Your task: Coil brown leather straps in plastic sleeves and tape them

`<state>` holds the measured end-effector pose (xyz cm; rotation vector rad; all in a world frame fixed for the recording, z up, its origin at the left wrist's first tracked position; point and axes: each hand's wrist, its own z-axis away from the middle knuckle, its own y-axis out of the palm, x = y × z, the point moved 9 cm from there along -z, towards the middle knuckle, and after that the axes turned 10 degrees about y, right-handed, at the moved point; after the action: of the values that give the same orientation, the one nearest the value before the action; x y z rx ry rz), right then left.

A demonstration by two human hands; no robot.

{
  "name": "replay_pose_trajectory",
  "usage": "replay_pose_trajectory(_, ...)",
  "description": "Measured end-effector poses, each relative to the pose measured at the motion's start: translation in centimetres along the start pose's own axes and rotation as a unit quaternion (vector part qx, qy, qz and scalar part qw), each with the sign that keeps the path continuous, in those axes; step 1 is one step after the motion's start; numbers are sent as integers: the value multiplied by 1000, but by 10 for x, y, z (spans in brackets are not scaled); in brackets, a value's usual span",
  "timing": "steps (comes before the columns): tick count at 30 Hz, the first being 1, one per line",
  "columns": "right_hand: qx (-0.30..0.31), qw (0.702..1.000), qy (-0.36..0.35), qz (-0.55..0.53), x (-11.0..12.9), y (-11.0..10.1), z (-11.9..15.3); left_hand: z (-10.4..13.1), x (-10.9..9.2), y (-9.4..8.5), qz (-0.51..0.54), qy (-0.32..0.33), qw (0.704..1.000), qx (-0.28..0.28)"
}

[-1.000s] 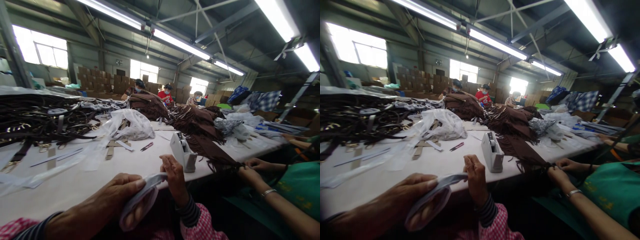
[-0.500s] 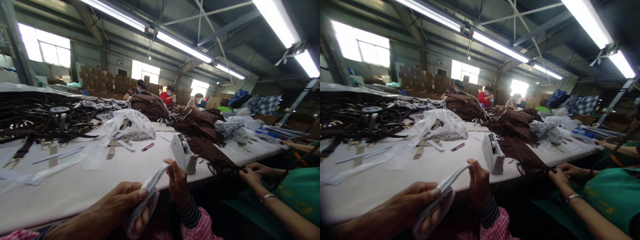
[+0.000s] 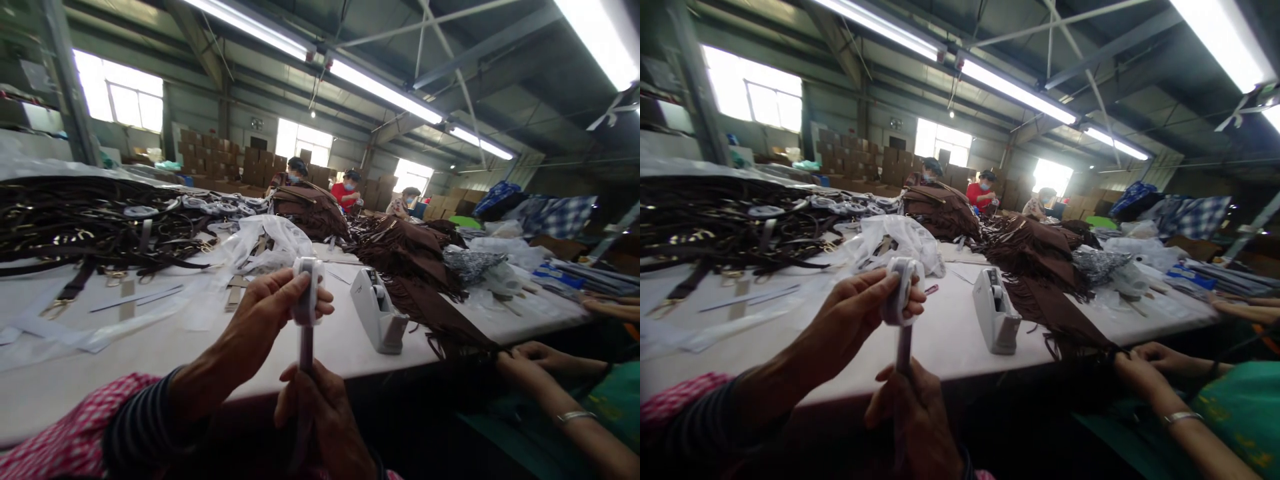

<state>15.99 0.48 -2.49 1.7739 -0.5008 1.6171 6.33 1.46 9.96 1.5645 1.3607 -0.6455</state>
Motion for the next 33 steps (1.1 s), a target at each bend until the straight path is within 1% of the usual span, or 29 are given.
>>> replay_pose_trajectory(1, 9, 1000, 12, -15, 2, 1, 1, -4, -2, -1, -55, 32, 998, 18)
replay_pose_trajectory(2, 13, 999, 25, -29, 3, -1, 2, -8, -3, -2, -122, 68, 989, 43)
replay_pose_trajectory(3, 16, 998, 41, -47, 2, -5, 2, -9, -4, -2, -198, 110, 971, 71)
replay_pose_trajectory(4, 19, 996, 58, -67, 0, -9, 3, -9, -5, -1, -279, 166, 941, 99)
replay_pose_trajectory(5, 23, 993, 77, -84, -4, -13, 2, -7, -7, 1, -359, 233, 894, 129)
replay_pose_trajectory(6, 29, 990, 97, -96, -8, -17, 2, -1, -8, 6, -432, 304, 833, 165)
replay_pose_trajectory(8, 40, 985, 132, -106, -16, -23, 0, 16, -3, 16, -538, 430, 686, 237)
replay_pose_trajectory(9, 45, 983, 145, -104, -18, -26, -2, 25, 3, 19, -571, 468, 618, 268)
replay_pose_trajectory(10, 50, 981, 157, -98, -20, -29, -4, 31, 9, 19, -598, 488, 564, 293)
replay_pose_trajectory(11, 53, 980, 170, -90, -21, -32, -7, 34, 14, 16, -620, 492, 526, 313)
replay_pose_trajectory(12, 55, 978, 183, -79, -22, -36, -9, 36, 17, 13, -635, 486, 503, 329)
replay_pose_trajectory(13, 59, 977, 195, -65, -22, -39, -12, 37, 20, 9, -643, 472, 492, 347)
replay_pose_trajectory(14, 62, 976, 201, -48, -20, -42, -14, 38, 22, 5, -644, 453, 494, 369)
replay_pose_trajectory(15, 63, 977, 201, -31, -15, -45, -16, 38, 23, 2, -639, 432, 507, 385)
replay_pose_trajectory(16, 64, 978, 197, -13, -8, -48, -18, 38, 21, -1, -626, 415, 529, 395)
replay_pose_trajectory(18, 76, 979, 188, 30, 10, -50, -19, 37, 16, -6, -591, 380, 586, 404)
replay_pose_trajectory(20, 98, 976, 177, 85, 30, -49, -17, 35, 14, -8, -554, 326, 643, 417)
replay_pose_trajectory(22, 100, 975, 141, 139, 55, -51, -15, 33, 15, -11, -523, 239, 695, 430)
replay_pose_trajectory(23, 85, 976, 110, 168, 68, -54, -15, 32, 16, -14, -514, 183, 722, 425)
replay_pose_trajectory(26, 27, 966, 8, 256, 101, -65, -14, 33, 16, -29, -472, 6, 796, 380)
replay_pose_trajectory(28, 14, 954, -37, 296, 110, -63, -13, 40, 15, -35, -402, -88, 843, 347)
replay_pose_trajectory(29, 19, 952, -49, 302, 109, -58, -13, 43, 13, -36, -357, -118, 868, 324)
replay_pose_trajectory(31, 18, 957, -58, 284, 100, -47, -13, 47, 11, -35, -251, -151, 919, 262)
replay_pose_trajectory(32, 4, 963, -63, 263, 94, -43, -13, 48, 11, -33, -192, -161, 941, 228)
replay_pose_trajectory(33, -20, 970, -70, 233, 88, -39, -13, 49, 12, -29, -130, -169, 956, 199)
